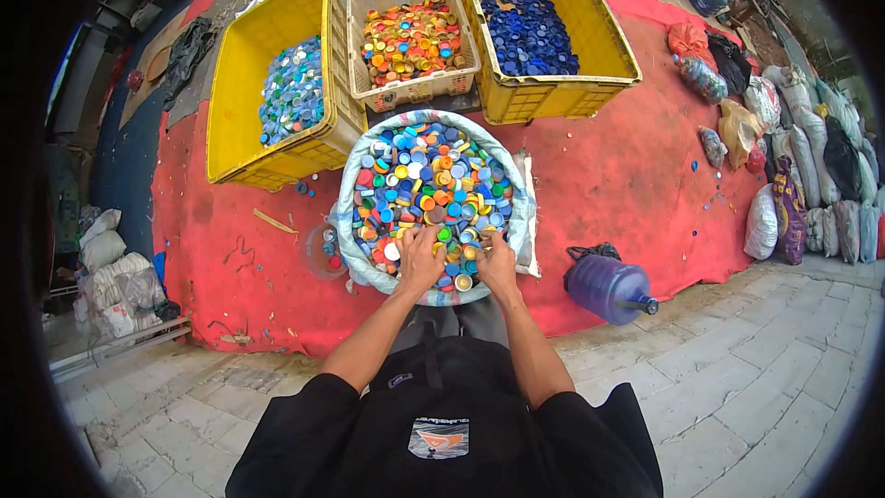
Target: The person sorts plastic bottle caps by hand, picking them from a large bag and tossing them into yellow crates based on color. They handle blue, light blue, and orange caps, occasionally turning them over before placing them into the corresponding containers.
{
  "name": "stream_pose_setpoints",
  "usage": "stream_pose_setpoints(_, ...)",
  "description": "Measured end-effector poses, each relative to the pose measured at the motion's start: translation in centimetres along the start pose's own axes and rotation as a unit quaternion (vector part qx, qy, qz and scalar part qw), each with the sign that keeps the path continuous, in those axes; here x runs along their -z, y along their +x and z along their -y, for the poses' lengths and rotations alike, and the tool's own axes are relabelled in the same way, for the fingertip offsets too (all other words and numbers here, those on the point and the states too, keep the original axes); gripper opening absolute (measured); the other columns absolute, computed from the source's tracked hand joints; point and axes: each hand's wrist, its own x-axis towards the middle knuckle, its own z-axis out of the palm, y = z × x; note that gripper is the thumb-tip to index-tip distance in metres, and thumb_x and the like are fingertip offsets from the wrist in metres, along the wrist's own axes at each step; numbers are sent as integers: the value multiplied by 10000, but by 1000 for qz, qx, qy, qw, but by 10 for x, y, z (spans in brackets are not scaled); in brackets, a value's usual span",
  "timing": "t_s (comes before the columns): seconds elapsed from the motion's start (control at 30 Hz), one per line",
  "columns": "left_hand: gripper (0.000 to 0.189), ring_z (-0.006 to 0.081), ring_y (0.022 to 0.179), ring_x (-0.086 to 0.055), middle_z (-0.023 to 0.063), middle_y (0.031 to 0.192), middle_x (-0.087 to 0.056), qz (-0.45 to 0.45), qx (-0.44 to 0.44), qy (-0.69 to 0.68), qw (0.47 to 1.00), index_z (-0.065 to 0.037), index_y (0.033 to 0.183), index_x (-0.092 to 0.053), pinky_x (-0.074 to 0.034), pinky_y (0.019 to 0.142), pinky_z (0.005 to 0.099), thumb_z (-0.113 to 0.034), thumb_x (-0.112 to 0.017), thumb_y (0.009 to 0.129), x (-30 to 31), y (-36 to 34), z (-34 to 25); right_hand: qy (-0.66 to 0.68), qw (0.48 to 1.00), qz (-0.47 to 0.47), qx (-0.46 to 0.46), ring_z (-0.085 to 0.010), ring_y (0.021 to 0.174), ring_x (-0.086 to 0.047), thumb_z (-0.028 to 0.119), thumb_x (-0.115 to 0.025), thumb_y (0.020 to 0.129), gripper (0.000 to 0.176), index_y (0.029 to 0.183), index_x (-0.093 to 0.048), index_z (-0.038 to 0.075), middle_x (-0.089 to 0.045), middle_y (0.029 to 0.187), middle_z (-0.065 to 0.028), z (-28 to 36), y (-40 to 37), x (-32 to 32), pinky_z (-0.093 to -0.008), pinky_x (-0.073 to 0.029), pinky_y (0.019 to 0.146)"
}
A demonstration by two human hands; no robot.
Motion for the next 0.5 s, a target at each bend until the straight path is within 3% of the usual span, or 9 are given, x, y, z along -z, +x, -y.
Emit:
stream_pose_setpoints(0.03,422,265,1038,-482,71,1078,-618,17,-34,-4,999,-64,1123,-583,-331,882,437,-91,-700,718,-4,3,-6,52,997,-4,-61,-229,784,-640,41,-658,763,321,1073,-588,-5,-666,876,-125,3,-3,6,-340,-512,706)
stream_pose_setpoints(0.07,401,257,1011,-492,71,1049,-632,31,-57,-2,998,-63,1123,-587,-346,857,418,-84,-678,733,-8,7,-10,86,995,-18,-48,-154,771,-618,64,-678,769,346,1099,-598,-1,-663,862,-84,-16,-3,5,-300,-504,702)
stream_pose_setpoints(0.2,417,255,974,-504,57,1017,-637,65,-156,61,984,-69,1126,-587,-354,805,397,-98,-689,722,-30,19,-8,46,999,-20,-16,-145,752,-601,62,-659,776,315,1083,-626,0,-651,867,-72,-16,-9,17,-280,-494,711)
stream_pose_setpoints(0.3,415,255,944,-509,58,1011,-637,104,-179,108,972,-72,1131,-585,-356,785,398,-98,-675,727,-41,22,-1,71,995,-71,-25,-142,726,-588,35,-640,769,333,1097,-615,-12,-620,818,-47,-20,-11,18,-279,-483,674)
stream_pose_setpoints(0.33,346,249,910,-509,61,911,-623,71,-195,98,973,-58,1075,-601,-355,747,391,-27,-610,731,-42,24,-1,160,983,-57,-65,-144,714,-579,36,-623,770,332,1097,-607,-17,-603,802,-45,-22,-10,21,-285,-478,659)
stream_pose_setpoints(0.43,283,246,900,-509,57,878,-605,77,-212,92,970,-63,1010,-612,-351,742,393,-35,-611,728,-43,28,-1,404,899,-21,-169,-151,677,-552,46,-569,776,330,1097,-585,-30,-551,768,-45,-36,-15,34,-298,-462,617)
stream_pose_setpoints(0.5,245,243,893,-507,59,853,-593,84,-215,110,967,-70,966,-613,-348,740,393,-43,-618,723,-44,29,-1,539,816,-1,-210,-155,656,-532,61,-531,780,330,1094,-571,-34,-521,762,-51,-43,-18,41,-300,-450,596)
